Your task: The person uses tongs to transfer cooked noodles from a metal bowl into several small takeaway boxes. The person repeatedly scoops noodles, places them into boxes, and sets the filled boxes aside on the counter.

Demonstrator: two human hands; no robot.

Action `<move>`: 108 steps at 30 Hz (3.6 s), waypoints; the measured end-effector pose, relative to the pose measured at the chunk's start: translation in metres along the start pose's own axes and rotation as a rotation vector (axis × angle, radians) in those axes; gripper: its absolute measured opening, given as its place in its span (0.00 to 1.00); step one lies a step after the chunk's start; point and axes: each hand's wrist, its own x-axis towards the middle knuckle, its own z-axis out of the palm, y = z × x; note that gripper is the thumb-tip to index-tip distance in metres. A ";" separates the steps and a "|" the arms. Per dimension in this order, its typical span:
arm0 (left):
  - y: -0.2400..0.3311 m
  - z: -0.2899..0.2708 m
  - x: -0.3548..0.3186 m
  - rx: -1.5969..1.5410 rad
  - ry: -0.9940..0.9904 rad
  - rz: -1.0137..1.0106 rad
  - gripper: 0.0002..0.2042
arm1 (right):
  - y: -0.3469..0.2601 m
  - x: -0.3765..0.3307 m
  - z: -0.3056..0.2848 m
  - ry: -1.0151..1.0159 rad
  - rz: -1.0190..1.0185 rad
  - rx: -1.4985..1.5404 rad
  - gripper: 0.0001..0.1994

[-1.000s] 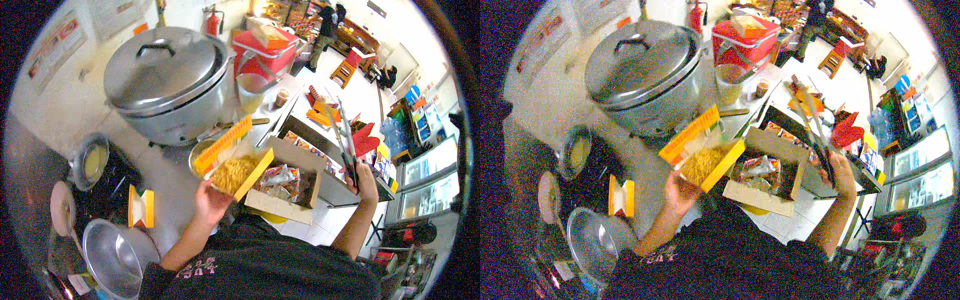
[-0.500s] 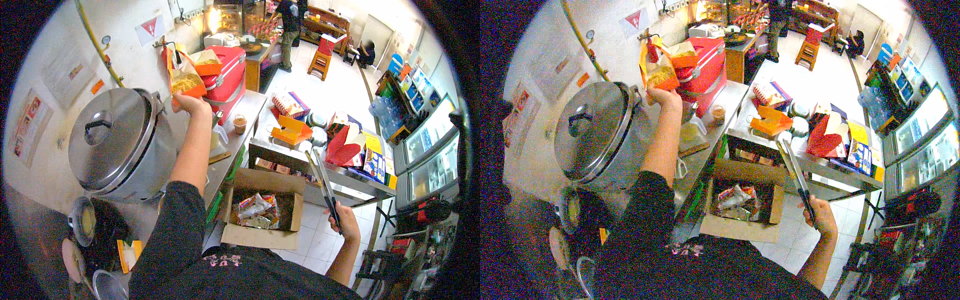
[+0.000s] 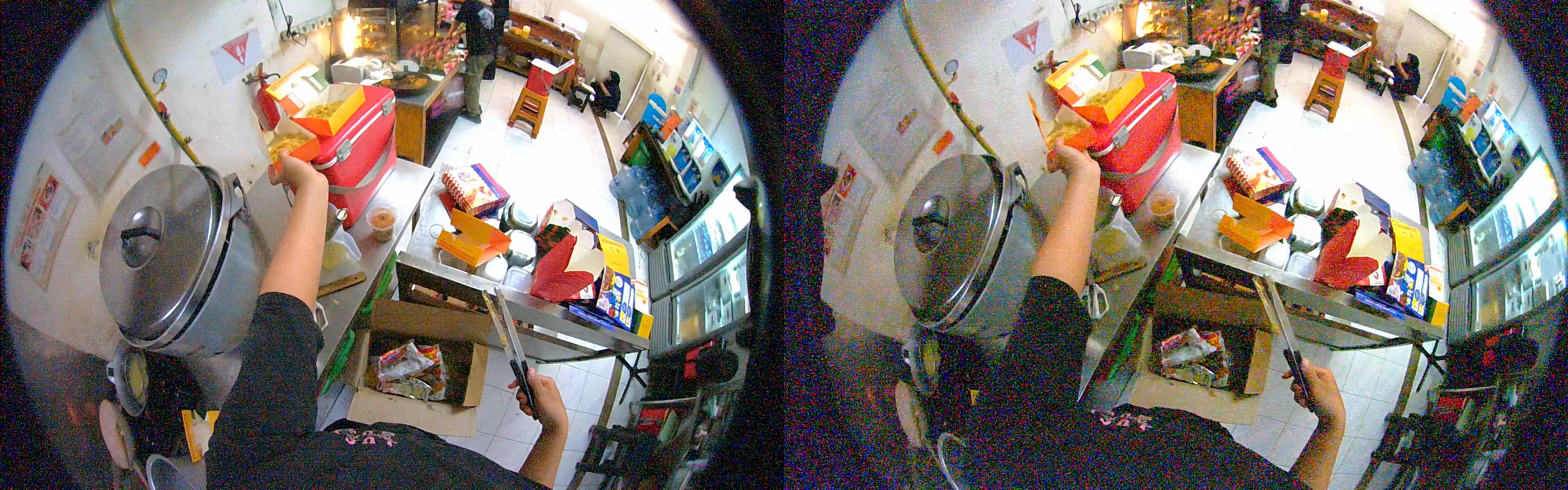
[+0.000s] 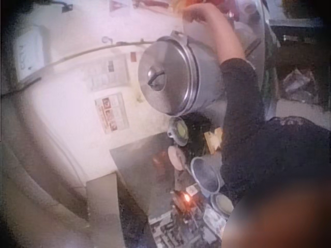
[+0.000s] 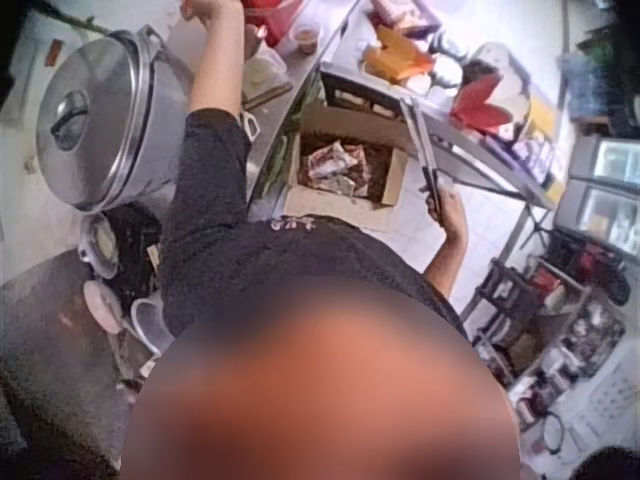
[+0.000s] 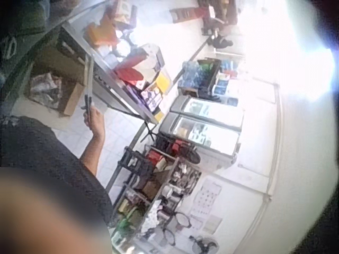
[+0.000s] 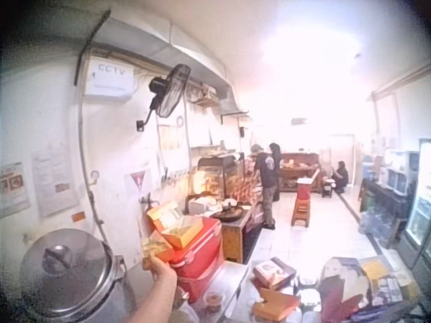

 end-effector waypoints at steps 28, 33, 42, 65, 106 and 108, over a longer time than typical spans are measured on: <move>-0.007 -0.014 0.038 1.096 -0.585 0.647 0.52 | -0.003 0.044 0.045 -0.095 0.093 -0.139 0.28; 0.008 -0.015 0.021 1.285 -0.518 0.741 0.55 | -0.006 0.044 0.053 -0.168 0.107 -0.097 0.25; 0.112 -0.252 -0.174 0.563 -1.429 -0.199 0.13 | 0.006 0.092 0.074 -0.189 0.076 0.008 0.27; 0.374 -0.802 0.010 1.207 1.034 -0.123 0.21 | -0.030 0.084 0.469 -0.248 -0.997 -1.922 0.27; 0.363 -0.684 -0.110 0.686 -0.022 -0.210 0.41 | 0.039 0.067 0.502 -0.392 -1.066 -2.022 0.33; 0.365 -0.686 -0.110 0.693 -0.037 -0.205 0.41 | 0.046 0.068 0.500 -0.415 -1.038 -2.027 0.32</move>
